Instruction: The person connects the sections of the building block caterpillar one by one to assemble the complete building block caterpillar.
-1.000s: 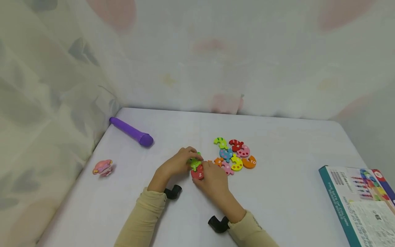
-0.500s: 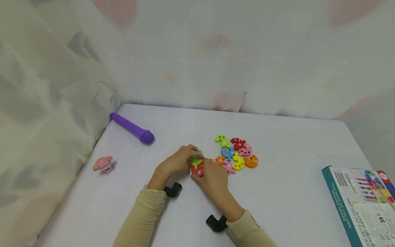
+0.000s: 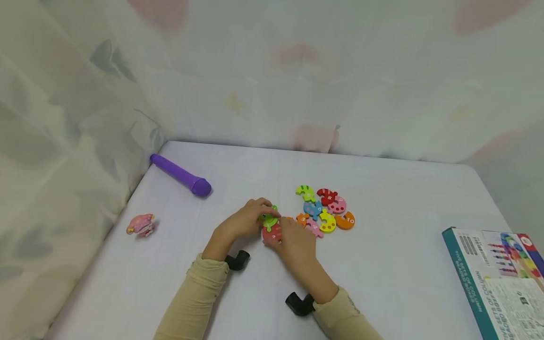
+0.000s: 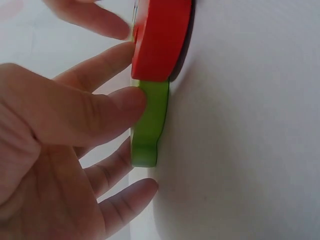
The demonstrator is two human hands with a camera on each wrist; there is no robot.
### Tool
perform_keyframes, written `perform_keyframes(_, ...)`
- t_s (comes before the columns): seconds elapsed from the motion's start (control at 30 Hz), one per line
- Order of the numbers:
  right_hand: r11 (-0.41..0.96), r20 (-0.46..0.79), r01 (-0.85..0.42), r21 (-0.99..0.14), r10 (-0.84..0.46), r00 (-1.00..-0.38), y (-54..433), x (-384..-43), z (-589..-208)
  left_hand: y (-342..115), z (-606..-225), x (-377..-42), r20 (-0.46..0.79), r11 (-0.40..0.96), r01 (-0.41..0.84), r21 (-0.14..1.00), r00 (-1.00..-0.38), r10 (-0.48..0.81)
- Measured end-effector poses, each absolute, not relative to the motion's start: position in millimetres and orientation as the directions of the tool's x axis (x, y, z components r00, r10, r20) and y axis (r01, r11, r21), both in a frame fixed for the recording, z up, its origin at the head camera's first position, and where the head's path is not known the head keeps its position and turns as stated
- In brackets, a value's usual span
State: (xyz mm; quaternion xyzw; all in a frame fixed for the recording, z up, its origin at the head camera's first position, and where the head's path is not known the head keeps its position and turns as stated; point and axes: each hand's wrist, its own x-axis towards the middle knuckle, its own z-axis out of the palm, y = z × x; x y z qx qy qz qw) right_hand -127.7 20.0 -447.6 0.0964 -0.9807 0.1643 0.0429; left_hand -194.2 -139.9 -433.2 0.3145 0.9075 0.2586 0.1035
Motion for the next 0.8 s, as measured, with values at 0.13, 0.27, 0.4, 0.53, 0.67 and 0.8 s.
perform_keyframes(0.13,0.92,0.146,-0.17,-0.353,-0.125,-0.981,32.8,-134.1,-444.6,-141.5,-434.2,-193.1,-0.019,0.67,0.522,0.528,-0.781,0.624)
perform_keyframes(0.27,0.928,0.154,-0.124,-0.352,-0.073,-0.985,46.1,-140.9,-444.8,-141.3,-433.7,-192.6,-0.04,0.683,0.506,0.527,-0.788,0.615)
perform_keyframes(0.4,0.947,0.138,-0.093,-0.307,-0.052,-0.989,55.0,-144.9,-445.9,-141.6,-434.2,-193.1,-0.072,0.702,0.48,0.526,-0.797,0.599)
perform_keyframes(0.53,0.958,0.133,-0.089,-0.271,-0.054,-0.99,58.6,-147.0,-447.0,-141.3,-434.7,-194.2,-0.075,0.706,0.476,0.524,-0.8,0.596)
perform_keyframes(0.67,0.964,0.112,-0.091,-0.248,-0.064,-0.992,57.8,-147.3,-449.3,-140.0,-434.5,-194.5,-0.089,0.715,0.462,0.526,-0.805,0.586)
perform_keyframes(0.8,0.972,0.087,-0.088,-0.219,-0.07,-0.994,54.4,-146.6,-451.9,-139.3,-433.2,-193.8,-0.111,0.726,0.441,0.527,-0.812,0.573)
